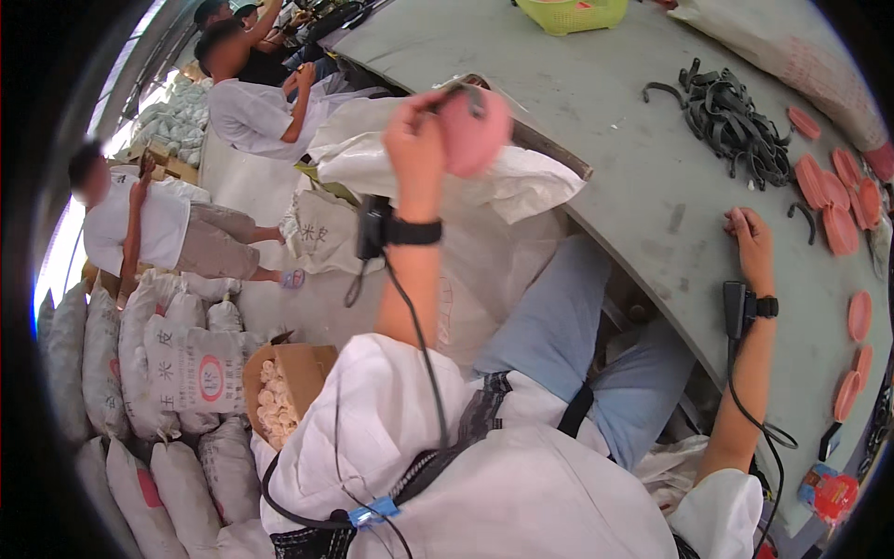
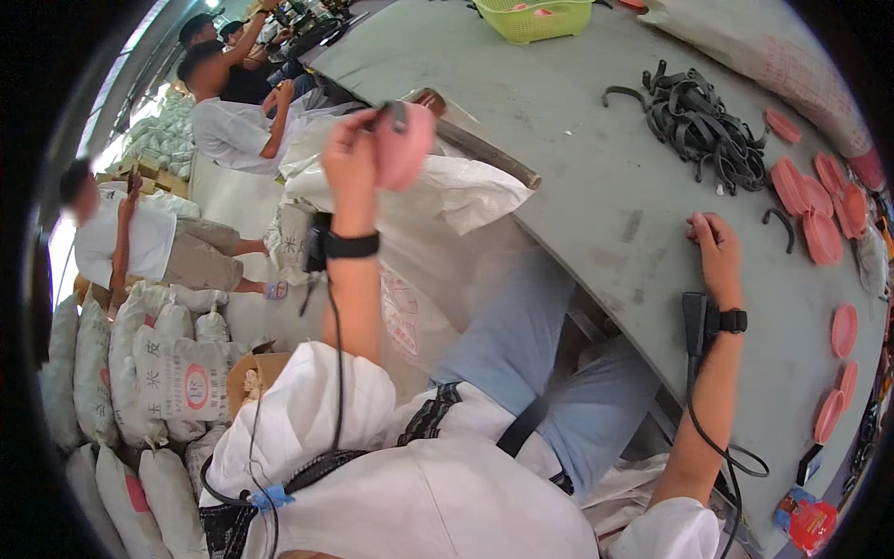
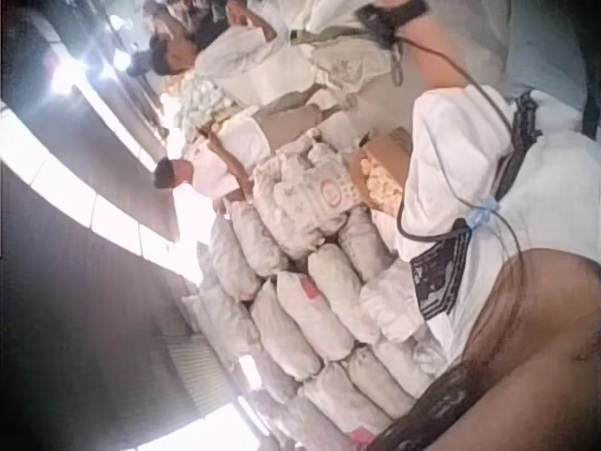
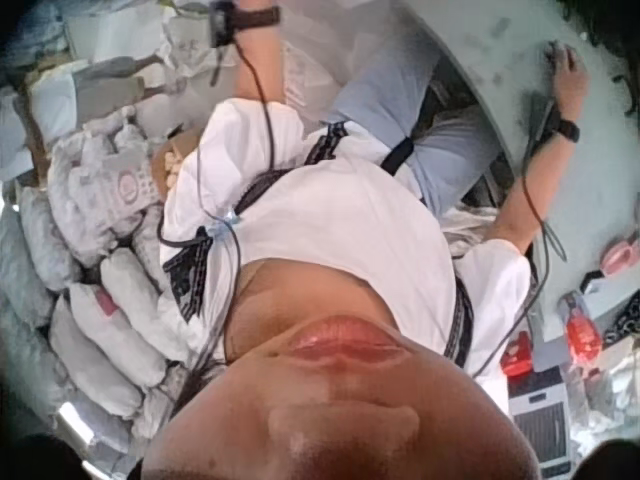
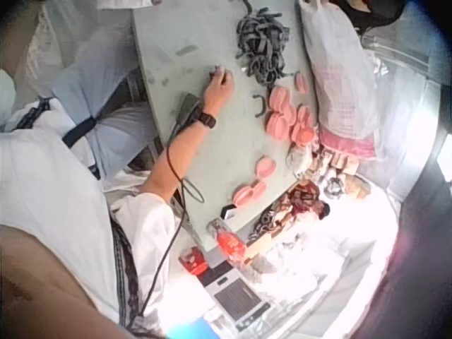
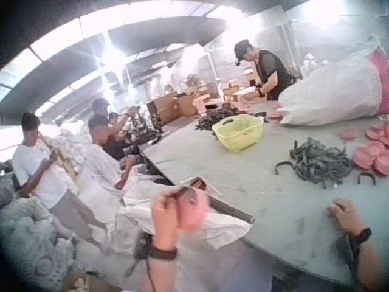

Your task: Assembling pink plastic respirator or mask components with rubber seals.

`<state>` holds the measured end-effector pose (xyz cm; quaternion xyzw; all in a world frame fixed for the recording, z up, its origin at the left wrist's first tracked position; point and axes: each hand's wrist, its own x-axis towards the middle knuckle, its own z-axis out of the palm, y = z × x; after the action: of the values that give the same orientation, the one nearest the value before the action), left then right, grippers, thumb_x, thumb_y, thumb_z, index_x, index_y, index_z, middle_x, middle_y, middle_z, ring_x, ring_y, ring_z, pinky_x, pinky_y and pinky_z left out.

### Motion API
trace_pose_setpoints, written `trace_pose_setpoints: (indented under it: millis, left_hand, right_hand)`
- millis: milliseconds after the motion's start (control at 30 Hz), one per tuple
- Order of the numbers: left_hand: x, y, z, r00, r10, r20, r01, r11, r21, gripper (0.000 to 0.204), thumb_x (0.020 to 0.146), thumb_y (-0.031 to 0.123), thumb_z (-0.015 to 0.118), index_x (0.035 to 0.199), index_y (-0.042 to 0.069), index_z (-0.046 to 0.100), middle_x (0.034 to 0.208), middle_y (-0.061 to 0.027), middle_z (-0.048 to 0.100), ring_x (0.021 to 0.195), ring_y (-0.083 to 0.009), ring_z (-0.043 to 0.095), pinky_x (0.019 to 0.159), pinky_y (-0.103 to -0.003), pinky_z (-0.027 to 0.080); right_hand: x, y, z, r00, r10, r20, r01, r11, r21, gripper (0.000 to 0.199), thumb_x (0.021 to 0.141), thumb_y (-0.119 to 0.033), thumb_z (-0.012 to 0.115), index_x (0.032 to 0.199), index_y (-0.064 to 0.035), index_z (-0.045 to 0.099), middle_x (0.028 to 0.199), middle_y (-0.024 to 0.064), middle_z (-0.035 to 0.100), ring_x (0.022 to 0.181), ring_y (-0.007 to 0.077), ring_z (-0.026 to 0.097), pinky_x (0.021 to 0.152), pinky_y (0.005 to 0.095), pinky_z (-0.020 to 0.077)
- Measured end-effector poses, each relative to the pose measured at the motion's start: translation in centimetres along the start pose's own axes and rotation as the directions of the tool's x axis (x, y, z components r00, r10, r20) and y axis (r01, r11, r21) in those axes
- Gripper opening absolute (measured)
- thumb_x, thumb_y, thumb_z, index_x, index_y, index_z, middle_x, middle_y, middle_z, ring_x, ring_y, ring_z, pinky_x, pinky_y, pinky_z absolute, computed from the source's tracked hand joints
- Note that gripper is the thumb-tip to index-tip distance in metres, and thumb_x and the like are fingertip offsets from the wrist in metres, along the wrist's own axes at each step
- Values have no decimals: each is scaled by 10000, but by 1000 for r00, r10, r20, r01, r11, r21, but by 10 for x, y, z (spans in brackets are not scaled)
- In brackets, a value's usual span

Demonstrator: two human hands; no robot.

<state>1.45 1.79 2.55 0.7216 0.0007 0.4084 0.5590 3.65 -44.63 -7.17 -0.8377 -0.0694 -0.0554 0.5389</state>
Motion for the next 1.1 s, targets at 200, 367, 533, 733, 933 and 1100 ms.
trace_pose_setpoints:
  millis: [200,367,533,733,933,1100]
  left_hand:
    - [98,-93,-60,973,225,-54,-142,765,628,215,806,26,486,910,59,671,843,-127,668,768,-264,642,698,-351,490]
    - [105,-188,-117,772,-483,412,-139,505,852,255,802,149,527,973,94,707,914,-178,677,868,-319,651,801,-376,503]
    - [82,-174,-108,676,-468,569,-162,659,734,250,817,171,521,967,92,704,960,-165,669,915,-311,636,820,-376,490]
    - [60,-35,-13,952,-7,306,-240,602,761,150,807,121,557,879,22,644,812,-135,655,800,-311,631,715,-378,488]
    - [-19,40,146,716,250,652,-386,920,70,246,757,194,630,984,99,628,938,-114,645,946,-288,597,844,-374,434]
    - [-93,7,287,646,334,686,-503,863,54,403,736,231,665,1116,135,574,1185,-117,535,1099,-297,506,898,-448,391]
  right_hand:
    - [5,-5,0,1000,1,-8,0,999,48,311,946,-275,529,858,18,585,735,25,564,714,93,527,678,236,424]
    - [5,-15,10,1000,-1,-8,1,1000,5,280,938,-238,531,850,22,583,719,28,562,704,90,518,659,235,413]
    - [-3,-20,7,999,-26,-31,23,996,-91,252,923,-214,540,837,18,591,676,28,561,677,101,509,651,244,409]
    - [-17,-30,-4,983,-20,-184,-29,965,-259,231,900,-205,568,994,4,600,898,92,632,838,184,595,783,297,454]
    - [-2,4,-1,895,-263,-360,43,855,-517,352,775,-185,661,1099,-71,586,1107,132,608,1049,327,535,920,412,408]
    - [6,5,-7,888,-225,-400,39,905,-424,218,781,-204,651,947,-63,644,983,125,646,957,320,579,871,403,434]
